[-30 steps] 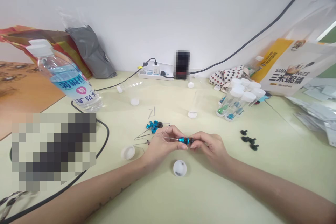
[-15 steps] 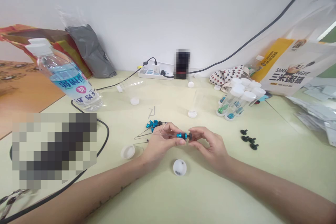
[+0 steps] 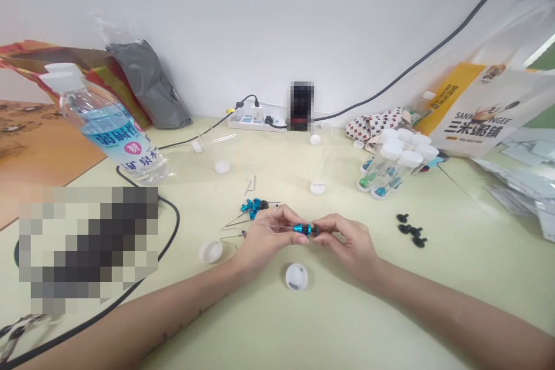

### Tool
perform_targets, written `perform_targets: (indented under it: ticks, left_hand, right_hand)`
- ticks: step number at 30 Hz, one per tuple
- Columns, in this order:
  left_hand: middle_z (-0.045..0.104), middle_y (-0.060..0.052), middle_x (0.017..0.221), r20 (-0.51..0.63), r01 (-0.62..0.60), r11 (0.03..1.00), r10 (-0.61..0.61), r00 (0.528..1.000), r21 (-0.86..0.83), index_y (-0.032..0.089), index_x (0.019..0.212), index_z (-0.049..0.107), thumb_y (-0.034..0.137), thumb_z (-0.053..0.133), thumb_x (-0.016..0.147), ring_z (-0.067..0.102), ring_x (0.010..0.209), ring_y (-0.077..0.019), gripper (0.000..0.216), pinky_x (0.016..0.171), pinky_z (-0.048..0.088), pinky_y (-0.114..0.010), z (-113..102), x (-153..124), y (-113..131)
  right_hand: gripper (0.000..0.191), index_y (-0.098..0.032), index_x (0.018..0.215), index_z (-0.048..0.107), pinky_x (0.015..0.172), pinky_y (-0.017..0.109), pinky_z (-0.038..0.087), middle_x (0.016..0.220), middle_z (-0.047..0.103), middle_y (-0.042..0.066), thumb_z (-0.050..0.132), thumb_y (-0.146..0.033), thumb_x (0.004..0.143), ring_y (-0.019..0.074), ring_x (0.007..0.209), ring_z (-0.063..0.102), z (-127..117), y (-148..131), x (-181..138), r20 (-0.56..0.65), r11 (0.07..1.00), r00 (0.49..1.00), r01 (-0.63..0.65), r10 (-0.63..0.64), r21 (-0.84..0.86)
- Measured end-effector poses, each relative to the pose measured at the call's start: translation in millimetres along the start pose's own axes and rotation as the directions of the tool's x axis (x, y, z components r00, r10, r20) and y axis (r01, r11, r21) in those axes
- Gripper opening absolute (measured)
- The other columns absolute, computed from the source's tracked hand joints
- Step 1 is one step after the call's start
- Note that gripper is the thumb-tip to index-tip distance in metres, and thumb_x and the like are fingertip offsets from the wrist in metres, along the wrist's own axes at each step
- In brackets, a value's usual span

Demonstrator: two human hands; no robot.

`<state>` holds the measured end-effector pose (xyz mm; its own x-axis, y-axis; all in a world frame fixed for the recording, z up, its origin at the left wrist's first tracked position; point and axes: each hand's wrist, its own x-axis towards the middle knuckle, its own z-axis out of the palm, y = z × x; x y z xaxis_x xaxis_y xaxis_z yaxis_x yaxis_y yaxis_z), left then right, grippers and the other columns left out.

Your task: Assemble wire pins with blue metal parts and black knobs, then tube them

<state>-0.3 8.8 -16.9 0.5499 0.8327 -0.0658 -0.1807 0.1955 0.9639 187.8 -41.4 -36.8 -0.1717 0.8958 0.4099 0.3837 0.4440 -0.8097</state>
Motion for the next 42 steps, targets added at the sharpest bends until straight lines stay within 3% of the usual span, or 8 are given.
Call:
perform_targets:
  ticks: [42]
  left_hand:
    - [0.065, -0.002, 0.074, -0.017, 0.002, 0.999, -0.001, 1.0, 0.042, 0.014, 0.072, 0.063, 0.016, 0.079, 0.061, 0.06, 0.073, -0.0139, 0.02, 0.07, 0.048, -0.025, 1.4, -1.2, 2.0]
  right_hand:
    - [0.014, -0.019, 0.088, 0.063, 0.054, 0.019, 0.047, 0.07, 0.063, 0.001, 0.052, -0.027, 0.09, 0.0094, 0.055, 0.055, -2.1, -4.0, 1.8, 0.058, 0.995, 0.993, -0.101, 0.101, 0.001]
